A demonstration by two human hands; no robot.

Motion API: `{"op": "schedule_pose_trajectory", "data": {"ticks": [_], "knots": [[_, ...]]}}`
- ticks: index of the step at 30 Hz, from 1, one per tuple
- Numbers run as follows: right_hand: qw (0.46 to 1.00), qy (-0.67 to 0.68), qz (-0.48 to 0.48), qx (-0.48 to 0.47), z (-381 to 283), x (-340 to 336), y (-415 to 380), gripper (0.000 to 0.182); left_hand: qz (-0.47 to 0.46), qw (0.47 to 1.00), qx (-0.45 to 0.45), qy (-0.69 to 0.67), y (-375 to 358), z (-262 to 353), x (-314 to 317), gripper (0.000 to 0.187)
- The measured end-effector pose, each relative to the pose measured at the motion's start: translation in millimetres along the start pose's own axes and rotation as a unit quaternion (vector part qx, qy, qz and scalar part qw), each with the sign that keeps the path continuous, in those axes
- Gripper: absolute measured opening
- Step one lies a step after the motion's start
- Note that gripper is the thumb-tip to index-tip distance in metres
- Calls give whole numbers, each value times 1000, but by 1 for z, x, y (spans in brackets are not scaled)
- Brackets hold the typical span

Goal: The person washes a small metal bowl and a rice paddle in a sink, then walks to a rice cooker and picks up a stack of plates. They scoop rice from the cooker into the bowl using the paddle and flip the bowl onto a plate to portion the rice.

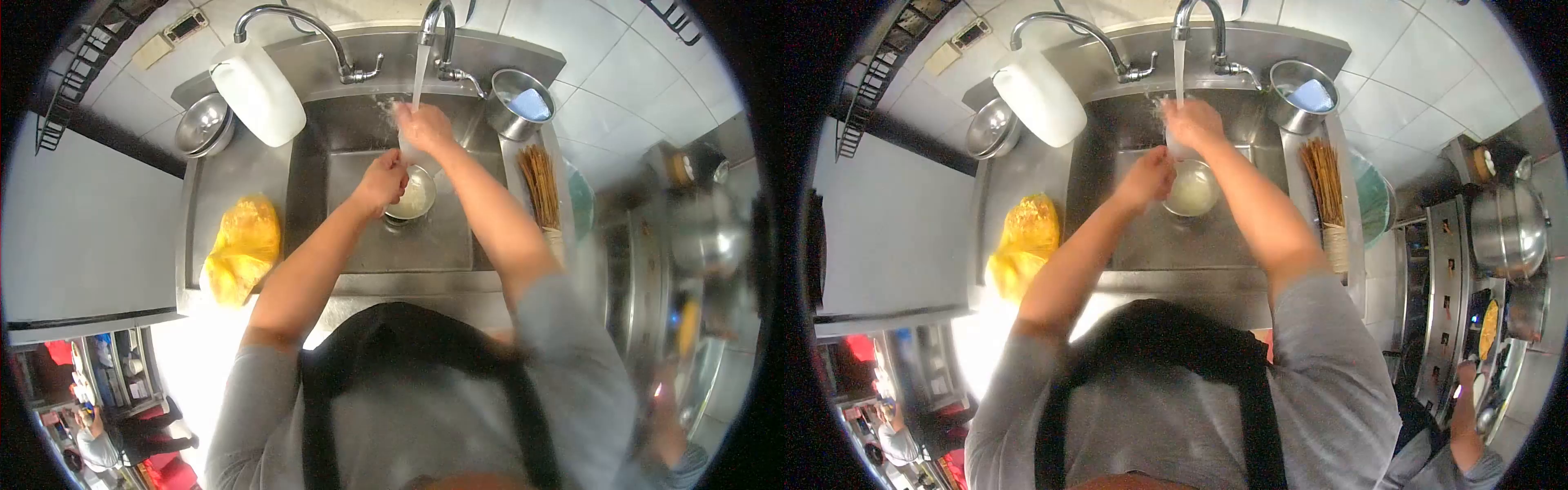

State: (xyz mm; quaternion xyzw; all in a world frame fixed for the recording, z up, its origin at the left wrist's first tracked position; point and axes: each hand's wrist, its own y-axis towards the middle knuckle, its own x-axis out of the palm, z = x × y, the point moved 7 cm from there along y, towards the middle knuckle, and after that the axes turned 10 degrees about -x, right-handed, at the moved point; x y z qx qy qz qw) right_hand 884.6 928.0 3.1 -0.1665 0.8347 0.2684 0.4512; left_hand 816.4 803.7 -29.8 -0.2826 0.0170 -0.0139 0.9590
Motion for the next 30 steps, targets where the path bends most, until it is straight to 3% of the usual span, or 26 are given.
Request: {"op": "schedule_pose_trajectory", "data": {"ticks": [2,4,5,6,8,9,11,14,15,17,18,20,23,24,26,28,29,30], "knots": [[997,30,-45,54,31,8,9,33,20,997,14,80,10,-15,-2,24],[995,-68,8,-68,91,9,27,27,139,946,140,259,20,-17,-21,28],[996,-63,23,53,85,-42,18,24,197,897,200,341,19,-13,-24,30],[994,-67,58,66,104,-68,18,26,196,905,100,364,2,5,-24,35],[960,-253,62,103,158,-107,26,29,225,870,159,409,-1,16,-28,32],[941,-302,26,153,152,-135,12,32,242,850,184,430,-5,20,-33,31],[918,-252,-164,259,216,-126,11,37,265,829,185,456,-2,27,-35,29],[913,-312,-105,241,223,-122,7,42,291,800,155,502,-5,39,-32,27],[914,-310,-134,225,221,-122,11,42,297,789,139,519,-9,44,-33,27],[911,-301,-202,198,217,-122,11,44,232,773,68,587,-11,38,-37,28],[924,-296,-177,165,223,-118,10,45,198,760,34,618,-13,32,-42,29],[945,-287,-121,97,236,-113,9,47,113,853,-1,510,-22,8,-48,29],[952,-245,-124,132,228,-115,6,50,-29,969,15,245,-23,-31,-38,27],[967,-215,-38,129,208,-135,4,50,-81,987,27,137,-25,-41,-32,26],[971,-158,132,123,152,-185,-14,50,-77,993,-1,88,-40,-38,-19,24],[975,132,150,92,131,-168,-34,48,-83,995,-18,50,-42,-40,-6,24],[946,274,156,75,111,-159,-46,48,-91,995,-21,40,-37,-43,-2,24],[884,431,163,83,62,-141,-73,46,-97,995,-24,32,-34,-44,3,24]]}}
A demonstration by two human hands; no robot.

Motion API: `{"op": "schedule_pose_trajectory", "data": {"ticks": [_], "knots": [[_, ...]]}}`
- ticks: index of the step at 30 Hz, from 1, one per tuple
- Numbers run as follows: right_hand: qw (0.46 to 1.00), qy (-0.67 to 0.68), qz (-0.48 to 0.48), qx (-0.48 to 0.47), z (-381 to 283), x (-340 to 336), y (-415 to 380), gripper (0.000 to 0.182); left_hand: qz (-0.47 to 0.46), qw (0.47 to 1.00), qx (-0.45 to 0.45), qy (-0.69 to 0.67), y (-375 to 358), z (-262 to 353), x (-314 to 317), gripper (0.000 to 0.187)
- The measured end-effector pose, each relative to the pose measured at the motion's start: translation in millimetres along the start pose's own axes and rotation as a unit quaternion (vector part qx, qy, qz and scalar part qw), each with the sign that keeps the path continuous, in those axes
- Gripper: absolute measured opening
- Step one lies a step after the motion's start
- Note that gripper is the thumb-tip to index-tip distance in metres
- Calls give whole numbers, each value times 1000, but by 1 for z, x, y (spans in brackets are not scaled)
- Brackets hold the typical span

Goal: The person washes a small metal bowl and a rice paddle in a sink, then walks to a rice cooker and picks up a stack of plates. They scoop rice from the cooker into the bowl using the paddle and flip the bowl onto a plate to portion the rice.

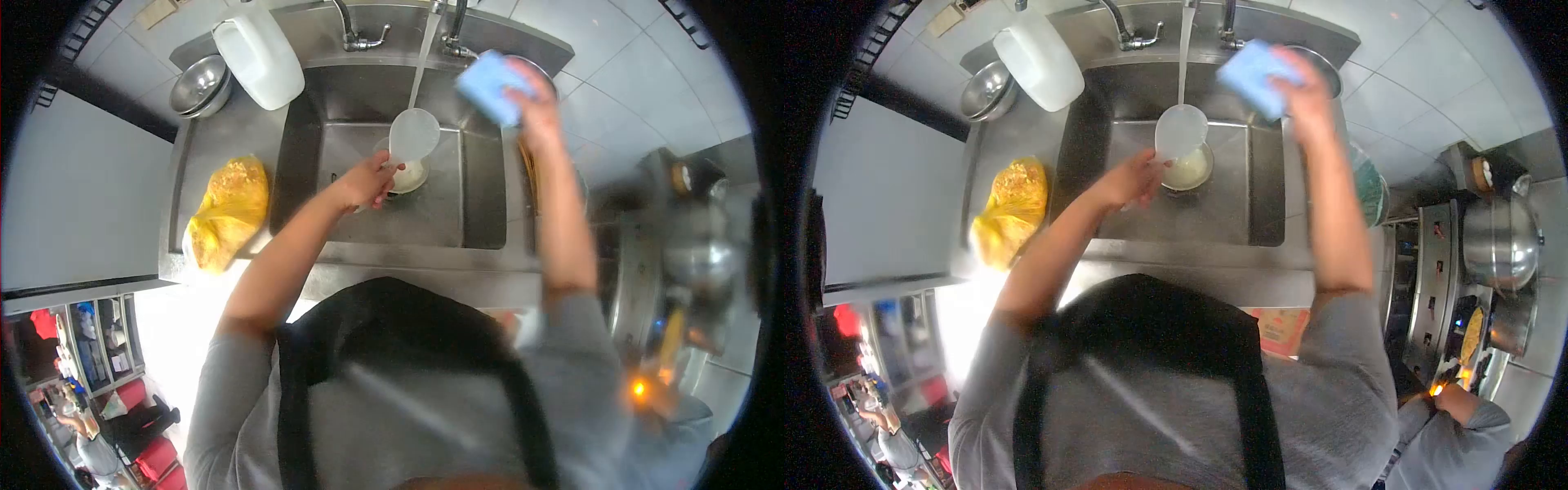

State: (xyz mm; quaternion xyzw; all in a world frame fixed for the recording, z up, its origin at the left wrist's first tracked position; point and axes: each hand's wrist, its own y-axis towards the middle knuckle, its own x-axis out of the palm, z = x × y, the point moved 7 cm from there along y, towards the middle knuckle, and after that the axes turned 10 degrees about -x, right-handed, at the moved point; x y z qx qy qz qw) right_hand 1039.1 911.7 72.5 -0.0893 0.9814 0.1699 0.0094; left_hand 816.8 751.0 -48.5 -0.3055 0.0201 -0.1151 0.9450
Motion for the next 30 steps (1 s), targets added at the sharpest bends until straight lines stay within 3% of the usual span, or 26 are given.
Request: {"op": "schedule_pose_trajectory", "data": {"ticks": [1,3,5,7,9,12,13,15,17,18,19,21,22,23,24,27,28,30], "knots": [[999,28,-25,19,10,27,-31,43,-4,1000,2,20,1,1,8,24],[970,-127,-134,-156,20,76,-87,39,-9,998,4,64,1,6,20,23],[962,-222,-48,-153,36,72,-103,30,12,967,137,215,14,-4,22,24],[951,-266,-12,-158,52,64,-94,25,27,962,124,243,7,-6,31,26],[931,-314,-15,-187,46,73,-108,23,39,987,-29,156,0,-8,30,28],[896,-381,-46,-223,44,84,-128,25,42,934,41,353,8,-16,31,29],[877,-437,-17,-200,52,72,-118,26,59,915,109,383,11,-25,33,28],[899,-419,-11,-127,104,36,-81,25,101,856,254,438,15,-31,28,26],[986,-162,-4,-42,115,17,-54,23,80,814,201,539,5,-19,23,25],[994,-47,38,93,76,22,-57,30,68,791,172,584,-2,-12,23,24],[987,68,-5,147,69,32,-56,42,76,786,144,596,-5,-4,20,24],[989,-2,-148,19,52,66,-62,45,91,774,89,620,-10,10,19,23],[942,-217,-242,-83,39,86,-74,44,105,771,67,624,-17,20,21,22],[831,-416,-321,-182,31,107,-94,44,120,769,45,626,-26,30,24,21],[765,-507,-267,-296,0,115,-110,52,139,767,23,626,-32,35,22,20],[832,-274,-439,-199,11,126,-98,64,145,762,33,630,-36,39,16,17],[827,-251,-480,-148,5,132,-97,71,125,746,40,653,-37,42,16,18],[798,-294,-507,-143,-28,141,-101,68,86,714,53,693,-40,51,16,18]]}}
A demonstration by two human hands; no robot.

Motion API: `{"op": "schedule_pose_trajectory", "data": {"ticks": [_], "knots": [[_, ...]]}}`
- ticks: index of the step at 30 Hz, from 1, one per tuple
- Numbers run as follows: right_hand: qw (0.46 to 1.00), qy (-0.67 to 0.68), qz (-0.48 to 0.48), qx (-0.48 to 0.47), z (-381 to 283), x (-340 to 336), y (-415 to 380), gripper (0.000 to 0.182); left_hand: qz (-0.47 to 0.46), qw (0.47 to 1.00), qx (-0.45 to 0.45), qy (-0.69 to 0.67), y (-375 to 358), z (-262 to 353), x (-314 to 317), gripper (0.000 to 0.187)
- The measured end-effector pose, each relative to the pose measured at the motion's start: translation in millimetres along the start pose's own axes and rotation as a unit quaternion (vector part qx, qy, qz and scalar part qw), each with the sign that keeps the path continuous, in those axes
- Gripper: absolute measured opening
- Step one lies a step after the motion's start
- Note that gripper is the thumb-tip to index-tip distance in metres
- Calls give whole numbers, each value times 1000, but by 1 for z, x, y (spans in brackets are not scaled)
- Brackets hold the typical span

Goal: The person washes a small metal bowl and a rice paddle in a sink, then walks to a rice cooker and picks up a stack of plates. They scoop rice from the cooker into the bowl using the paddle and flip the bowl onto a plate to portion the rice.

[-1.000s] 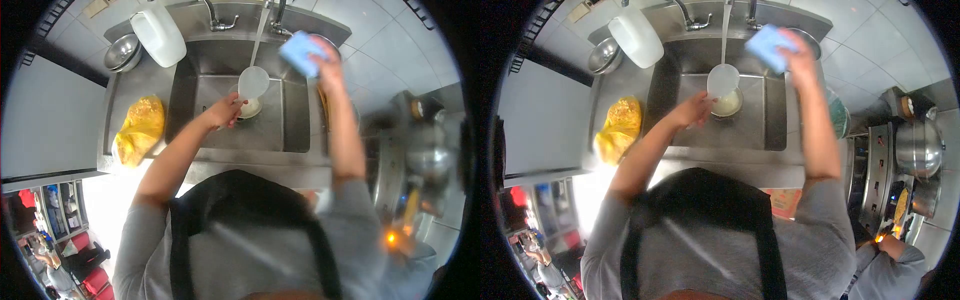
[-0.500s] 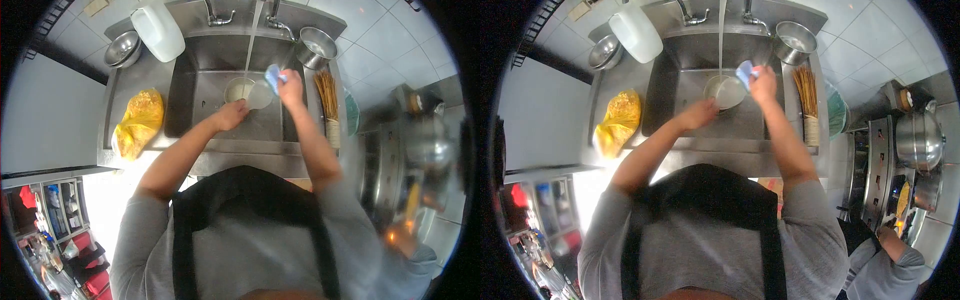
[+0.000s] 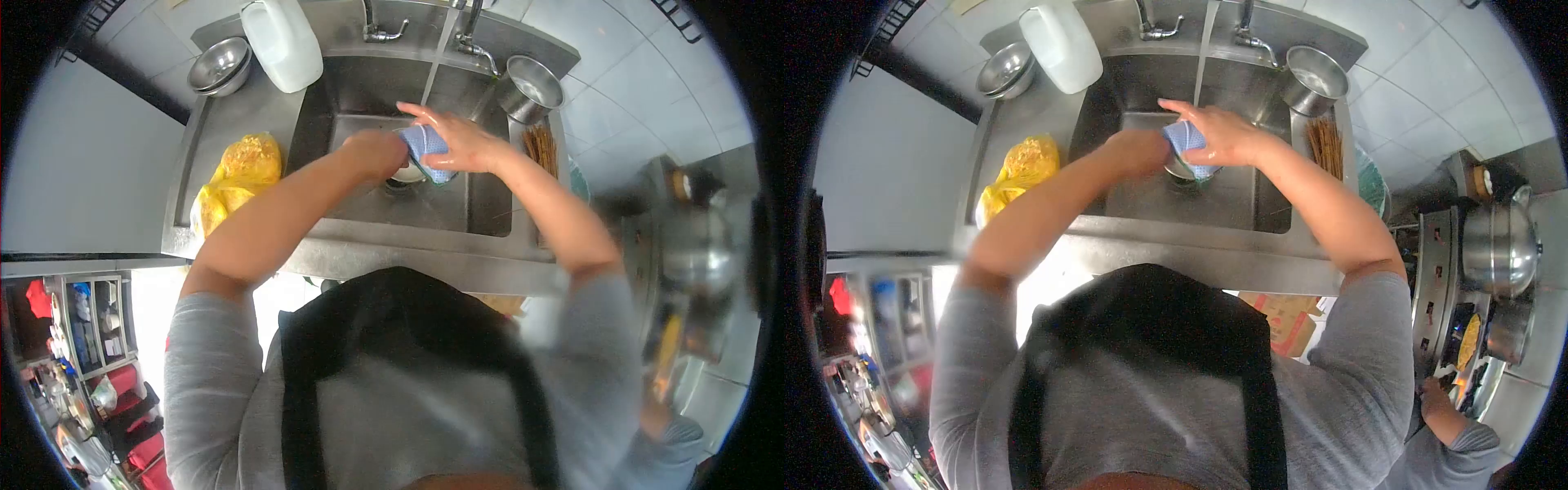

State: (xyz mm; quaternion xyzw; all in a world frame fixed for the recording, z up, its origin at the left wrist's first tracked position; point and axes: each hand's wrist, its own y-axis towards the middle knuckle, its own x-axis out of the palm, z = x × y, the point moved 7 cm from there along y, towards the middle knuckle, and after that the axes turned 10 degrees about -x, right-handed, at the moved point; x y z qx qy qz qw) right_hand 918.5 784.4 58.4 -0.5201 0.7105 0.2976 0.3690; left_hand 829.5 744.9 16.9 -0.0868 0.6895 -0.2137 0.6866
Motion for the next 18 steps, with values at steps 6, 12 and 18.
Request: {"op": "schedule_pose_trajectory", "data": {"ticks": [6,12,18], "knots": [[979,-187,63,-56,-4,25,14,59,39,999,11,-25,0,-15,-8,28],[993,42,107,36,51,4,23,29,36,997,13,-71,-12,-25,-10,30],[550,598,539,221,111,75,3,37,117,942,-93,-301,10,-28,14,43]]}}
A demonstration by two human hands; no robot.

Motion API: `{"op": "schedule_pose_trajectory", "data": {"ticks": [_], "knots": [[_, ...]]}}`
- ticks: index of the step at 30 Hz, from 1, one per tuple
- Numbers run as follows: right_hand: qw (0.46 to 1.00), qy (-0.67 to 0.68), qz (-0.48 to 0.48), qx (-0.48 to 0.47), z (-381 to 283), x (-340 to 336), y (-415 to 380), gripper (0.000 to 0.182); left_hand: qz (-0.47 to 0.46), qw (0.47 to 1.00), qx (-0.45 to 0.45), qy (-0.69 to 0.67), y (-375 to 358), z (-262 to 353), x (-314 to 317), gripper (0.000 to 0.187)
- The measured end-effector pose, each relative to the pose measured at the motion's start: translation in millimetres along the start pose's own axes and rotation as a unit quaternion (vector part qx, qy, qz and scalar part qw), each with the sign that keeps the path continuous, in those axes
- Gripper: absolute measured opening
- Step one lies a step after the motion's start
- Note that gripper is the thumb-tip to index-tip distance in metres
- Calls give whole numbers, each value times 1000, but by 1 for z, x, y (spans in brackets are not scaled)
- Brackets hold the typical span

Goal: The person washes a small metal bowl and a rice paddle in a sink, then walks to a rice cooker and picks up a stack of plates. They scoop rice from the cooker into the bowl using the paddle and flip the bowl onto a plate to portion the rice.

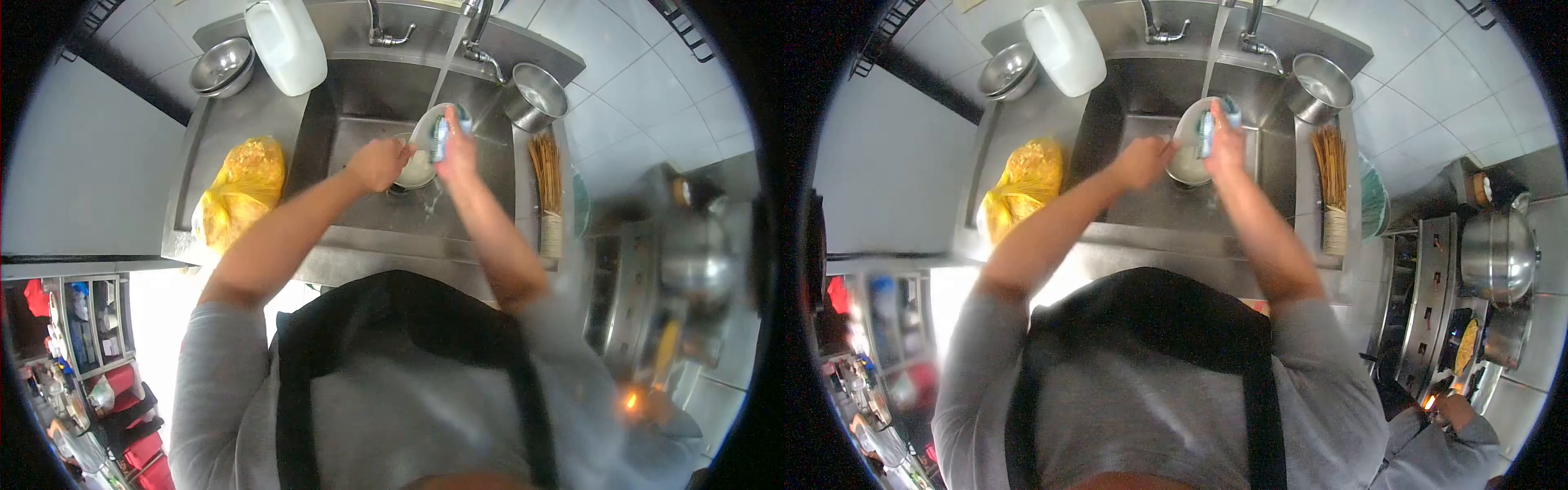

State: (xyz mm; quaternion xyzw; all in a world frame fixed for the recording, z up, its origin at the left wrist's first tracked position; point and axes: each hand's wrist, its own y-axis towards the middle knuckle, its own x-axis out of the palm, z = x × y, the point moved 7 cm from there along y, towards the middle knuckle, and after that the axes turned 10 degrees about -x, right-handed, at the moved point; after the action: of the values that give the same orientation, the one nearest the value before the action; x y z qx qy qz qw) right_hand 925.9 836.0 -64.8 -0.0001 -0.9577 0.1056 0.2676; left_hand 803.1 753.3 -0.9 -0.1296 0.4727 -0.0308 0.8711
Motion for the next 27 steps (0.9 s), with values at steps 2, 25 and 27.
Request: {"op": "schedule_pose_trajectory", "data": {"ticks": [2,25,27], "knots": [[990,125,53,28,29,13,-31,43,57,997,13,-50,20,-14,23,42],[890,-301,-274,-206,-99,1,137,47,-191,868,94,-449,106,-11,50,34],[947,68,-306,76,-57,53,68,44,-230,849,76,-469,108,-9,55,38]]}}
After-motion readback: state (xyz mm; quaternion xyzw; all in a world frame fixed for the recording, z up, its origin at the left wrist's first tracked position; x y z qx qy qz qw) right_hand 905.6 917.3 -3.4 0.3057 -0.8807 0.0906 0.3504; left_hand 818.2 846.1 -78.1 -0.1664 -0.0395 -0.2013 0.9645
